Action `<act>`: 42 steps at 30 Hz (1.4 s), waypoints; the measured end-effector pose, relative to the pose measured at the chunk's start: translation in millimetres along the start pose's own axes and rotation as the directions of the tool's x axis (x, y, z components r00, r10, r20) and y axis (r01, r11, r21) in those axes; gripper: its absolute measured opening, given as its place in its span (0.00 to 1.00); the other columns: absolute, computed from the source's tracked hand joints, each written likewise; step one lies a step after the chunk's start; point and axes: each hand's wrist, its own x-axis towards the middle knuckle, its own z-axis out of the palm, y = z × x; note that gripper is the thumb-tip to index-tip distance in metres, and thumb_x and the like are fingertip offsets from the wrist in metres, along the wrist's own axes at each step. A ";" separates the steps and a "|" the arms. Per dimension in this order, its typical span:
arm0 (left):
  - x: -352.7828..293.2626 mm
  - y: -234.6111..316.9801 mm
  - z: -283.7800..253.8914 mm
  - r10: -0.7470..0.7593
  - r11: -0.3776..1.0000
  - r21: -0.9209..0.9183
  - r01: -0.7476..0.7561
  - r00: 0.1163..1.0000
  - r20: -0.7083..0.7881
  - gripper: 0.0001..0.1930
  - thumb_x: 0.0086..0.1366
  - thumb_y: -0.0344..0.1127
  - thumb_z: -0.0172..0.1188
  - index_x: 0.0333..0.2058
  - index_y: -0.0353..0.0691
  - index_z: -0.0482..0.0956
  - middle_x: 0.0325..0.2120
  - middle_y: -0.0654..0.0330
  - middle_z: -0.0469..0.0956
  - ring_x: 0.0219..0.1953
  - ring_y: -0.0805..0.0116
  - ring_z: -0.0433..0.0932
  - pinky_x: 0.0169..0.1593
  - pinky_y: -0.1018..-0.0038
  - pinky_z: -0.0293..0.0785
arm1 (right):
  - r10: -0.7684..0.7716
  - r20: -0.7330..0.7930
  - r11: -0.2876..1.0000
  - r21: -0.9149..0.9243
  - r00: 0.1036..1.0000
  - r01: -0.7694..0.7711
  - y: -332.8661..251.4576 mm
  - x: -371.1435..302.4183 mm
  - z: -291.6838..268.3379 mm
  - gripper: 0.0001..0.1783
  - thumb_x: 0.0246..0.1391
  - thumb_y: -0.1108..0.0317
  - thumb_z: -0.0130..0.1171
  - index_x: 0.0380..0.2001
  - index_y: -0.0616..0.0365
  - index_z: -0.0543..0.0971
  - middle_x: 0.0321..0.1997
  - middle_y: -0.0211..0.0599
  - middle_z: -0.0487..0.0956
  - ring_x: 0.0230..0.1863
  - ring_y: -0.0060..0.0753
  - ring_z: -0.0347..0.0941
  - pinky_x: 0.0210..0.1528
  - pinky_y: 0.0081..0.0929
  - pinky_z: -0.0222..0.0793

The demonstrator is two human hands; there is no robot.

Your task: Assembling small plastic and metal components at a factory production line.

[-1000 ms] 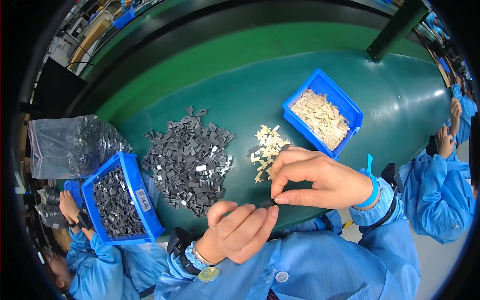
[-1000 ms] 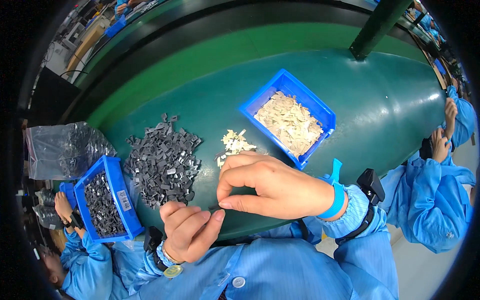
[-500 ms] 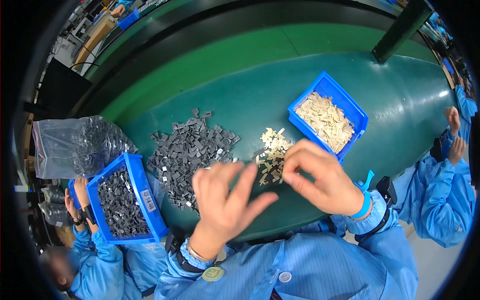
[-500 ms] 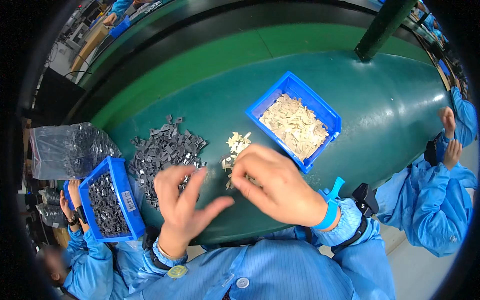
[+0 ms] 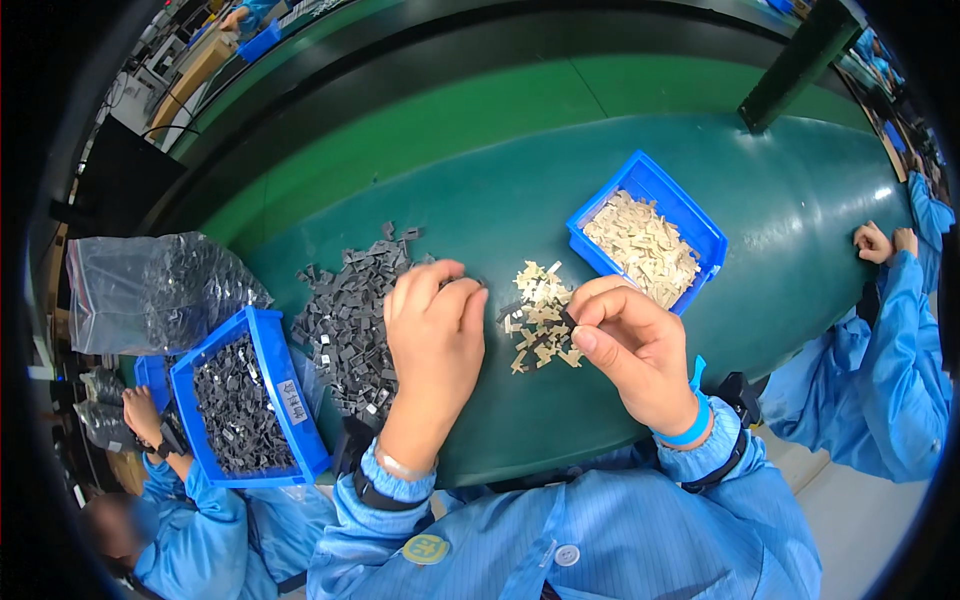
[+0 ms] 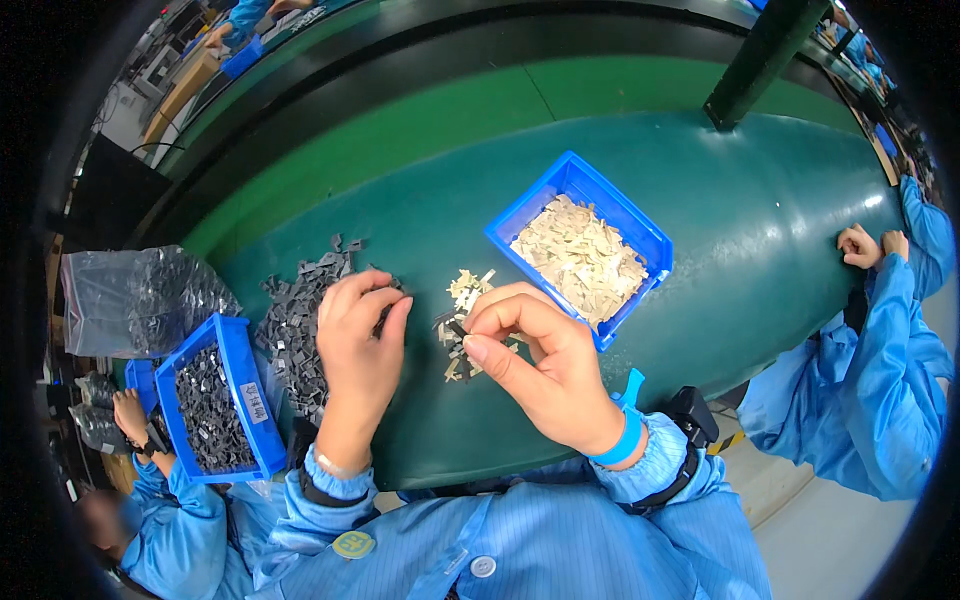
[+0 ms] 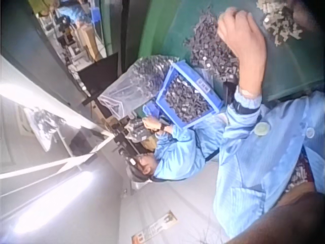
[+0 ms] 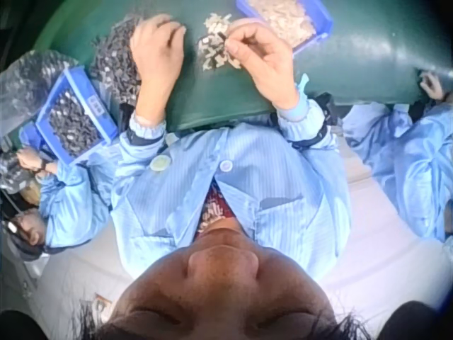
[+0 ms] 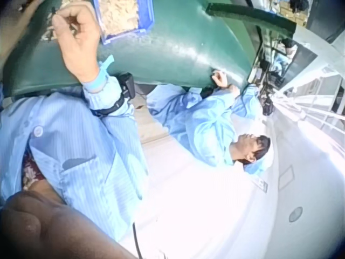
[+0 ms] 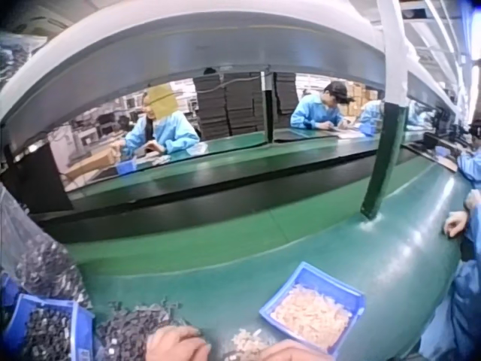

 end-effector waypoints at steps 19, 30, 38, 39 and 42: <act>-39.1 37.6 -55.3 -0.084 -0.521 -0.655 0.547 0.731 0.677 0.14 0.57 0.24 0.54 0.44 0.30 0.72 0.35 0.53 0.76 0.35 0.70 0.75 0.36 0.80 0.72 | -0.150 0.055 0.973 0.185 0.987 0.138 5.4 -11.9 22.8 0.17 0.41 0.77 0.62 0.37 0.65 0.71 0.38 0.43 0.73 0.40 0.33 0.70 0.43 0.26 0.65; -43.8 38.5 -52.9 -0.356 -0.252 -0.838 0.485 0.759 0.546 0.12 0.55 0.21 0.55 0.40 0.30 0.74 0.34 0.51 0.77 0.34 0.67 0.77 0.38 0.77 0.75 | 0.107 0.064 0.881 0.456 0.992 -0.125 -1.5 -12.4 33.3 0.05 0.49 0.75 0.54 0.30 0.62 0.69 0.41 0.46 0.70 0.41 0.31 0.67 0.42 0.30 0.67; -45.5 38.9 -47.7 -0.394 -0.122 -0.861 0.494 0.772 0.499 0.13 0.53 0.19 0.57 0.40 0.31 0.75 0.33 0.52 0.77 0.34 0.70 0.77 0.38 0.80 0.74 | 0.200 0.029 0.861 0.472 0.979 -0.190 2.4 -11.6 35.1 0.03 0.48 0.78 0.54 0.28 0.63 0.71 0.39 0.43 0.71 0.40 0.28 0.68 0.43 0.26 0.65; -46.1 39.3 -47.1 -0.398 -0.082 -0.869 0.487 0.783 0.477 0.13 0.53 0.19 0.57 0.40 0.31 0.75 0.33 0.52 0.77 0.34 0.70 0.77 0.38 0.80 0.74 | 0.180 0.018 0.884 0.436 0.983 -0.170 3.9 -11.0 34.8 0.02 0.48 0.78 0.53 0.27 0.63 0.71 0.39 0.43 0.71 0.39 0.27 0.68 0.43 0.25 0.65; -47.9 38.3 -46.5 -0.417 -0.039 -0.869 0.493 0.782 0.463 0.14 0.52 0.18 0.57 0.40 0.30 0.75 0.33 0.53 0.77 0.34 0.71 0.77 0.38 0.81 0.73 | 0.224 0.020 0.848 0.488 0.974 -0.205 6.1 -9.4 38.2 0.03 0.47 0.79 0.54 0.27 0.63 0.72 0.39 0.42 0.71 0.39 0.26 0.68 0.43 0.24 0.64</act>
